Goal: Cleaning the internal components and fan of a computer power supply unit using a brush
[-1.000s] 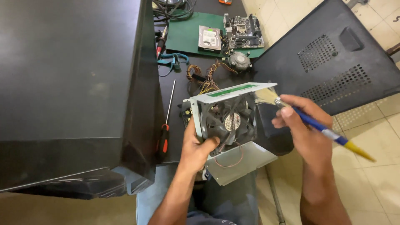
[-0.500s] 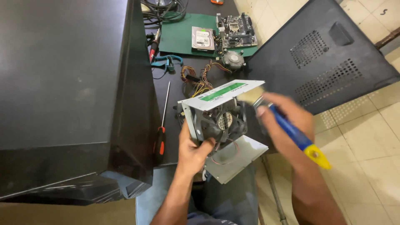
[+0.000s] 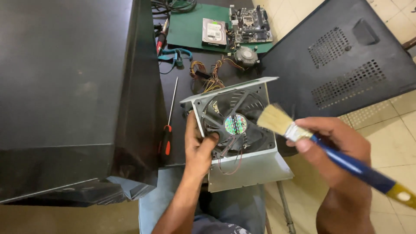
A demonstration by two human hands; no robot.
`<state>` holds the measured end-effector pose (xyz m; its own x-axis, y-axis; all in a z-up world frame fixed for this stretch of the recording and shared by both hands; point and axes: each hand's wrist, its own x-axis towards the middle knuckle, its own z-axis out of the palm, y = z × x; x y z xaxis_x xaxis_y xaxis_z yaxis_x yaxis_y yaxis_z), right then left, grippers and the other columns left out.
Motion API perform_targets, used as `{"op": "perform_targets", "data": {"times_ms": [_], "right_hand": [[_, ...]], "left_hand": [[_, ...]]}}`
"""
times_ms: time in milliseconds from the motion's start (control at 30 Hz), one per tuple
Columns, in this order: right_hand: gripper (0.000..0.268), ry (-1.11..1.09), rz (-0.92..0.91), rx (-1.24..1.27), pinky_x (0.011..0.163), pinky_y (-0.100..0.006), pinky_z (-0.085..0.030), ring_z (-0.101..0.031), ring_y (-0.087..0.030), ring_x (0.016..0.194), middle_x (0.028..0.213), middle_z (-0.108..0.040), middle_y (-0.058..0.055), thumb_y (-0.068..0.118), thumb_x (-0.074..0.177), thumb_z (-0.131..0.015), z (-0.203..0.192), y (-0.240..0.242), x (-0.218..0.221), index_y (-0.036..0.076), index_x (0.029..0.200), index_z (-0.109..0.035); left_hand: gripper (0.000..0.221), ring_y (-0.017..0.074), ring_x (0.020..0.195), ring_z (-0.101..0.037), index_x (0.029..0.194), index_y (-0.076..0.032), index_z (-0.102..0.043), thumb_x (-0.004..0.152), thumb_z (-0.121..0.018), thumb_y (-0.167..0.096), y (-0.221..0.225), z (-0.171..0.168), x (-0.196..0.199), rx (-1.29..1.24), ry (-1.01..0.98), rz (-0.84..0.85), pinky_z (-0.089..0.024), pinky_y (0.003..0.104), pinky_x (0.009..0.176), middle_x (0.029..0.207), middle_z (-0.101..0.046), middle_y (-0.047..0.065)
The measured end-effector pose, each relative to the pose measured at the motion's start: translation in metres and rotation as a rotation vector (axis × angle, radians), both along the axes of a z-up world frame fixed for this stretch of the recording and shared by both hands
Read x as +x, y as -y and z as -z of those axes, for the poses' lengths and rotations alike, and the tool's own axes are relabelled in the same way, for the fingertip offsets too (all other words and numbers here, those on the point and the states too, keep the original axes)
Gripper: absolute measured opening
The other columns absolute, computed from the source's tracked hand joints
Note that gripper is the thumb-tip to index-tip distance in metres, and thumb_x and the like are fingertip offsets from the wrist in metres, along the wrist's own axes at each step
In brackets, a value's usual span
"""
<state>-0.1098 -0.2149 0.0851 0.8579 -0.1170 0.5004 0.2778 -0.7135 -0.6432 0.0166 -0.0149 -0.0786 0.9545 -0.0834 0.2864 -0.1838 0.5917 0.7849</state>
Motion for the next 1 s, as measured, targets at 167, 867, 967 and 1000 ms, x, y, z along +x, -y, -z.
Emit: {"op": "perform_targets", "data": {"times_ms": [167, 867, 967, 1000], "right_hand": [[0.042, -0.108, -0.046, -0.153, 0.091, -0.027, -0.056, -0.077, -0.016, 0.1, 0.118, -0.079, -0.006, 0.023, 0.089, -0.082, -0.005, 0.0, 0.002, 0.011, 0.128, -0.072], [0.026, -0.165, -0.027, -0.14, 0.071, -0.047, -0.061, -0.079, -0.043, 0.081, 0.087, -0.077, -0.024, 0.012, 0.091, -0.081, 0.041, -0.043, 0.061, 0.005, 0.116, -0.083], [0.028, -0.468, 0.031, 0.171, 0.07, -0.036, -0.056, -0.066, -0.015, 0.076, 0.085, -0.08, -0.011, 0.014, 0.087, -0.079, 0.035, -0.039, 0.064, 0.01, 0.112, -0.089], [0.028, -0.467, 0.027, 0.167, 0.07, -0.036, -0.056, -0.066, -0.015, 0.076, 0.085, -0.08, -0.011, 0.014, 0.087, -0.079, 0.051, -0.031, 0.067, 0.01, 0.112, -0.089]], "left_hand": [[0.059, 0.0114, 0.101, -0.06, 0.151, -0.004, -0.05, 0.1, -0.071, -0.022, 0.002, 0.003, -0.011, 0.048, 0.016, -0.006, -0.049, 0.027, 0.089, 0.119, -0.066, 0.004], [0.045, 0.0453, 0.084, -0.081, 0.132, -0.007, -0.063, 0.092, -0.082, -0.012, -0.002, -0.046, -0.023, 0.545, -0.176, -0.112, -0.059, 0.046, 0.067, 0.093, -0.08, 0.033], [0.049, 0.0532, 0.096, -0.081, 0.134, -0.012, -0.063, 0.09, -0.083, -0.016, -0.004, -0.044, -0.022, 0.642, -0.192, -0.065, -0.06, 0.052, 0.072, 0.101, -0.082, 0.032], [0.049, 0.0532, 0.096, -0.081, 0.134, -0.012, -0.063, 0.09, -0.083, -0.016, -0.005, -0.044, -0.02, 0.639, -0.193, -0.07, -0.06, 0.052, 0.072, 0.101, -0.082, 0.032]]}}
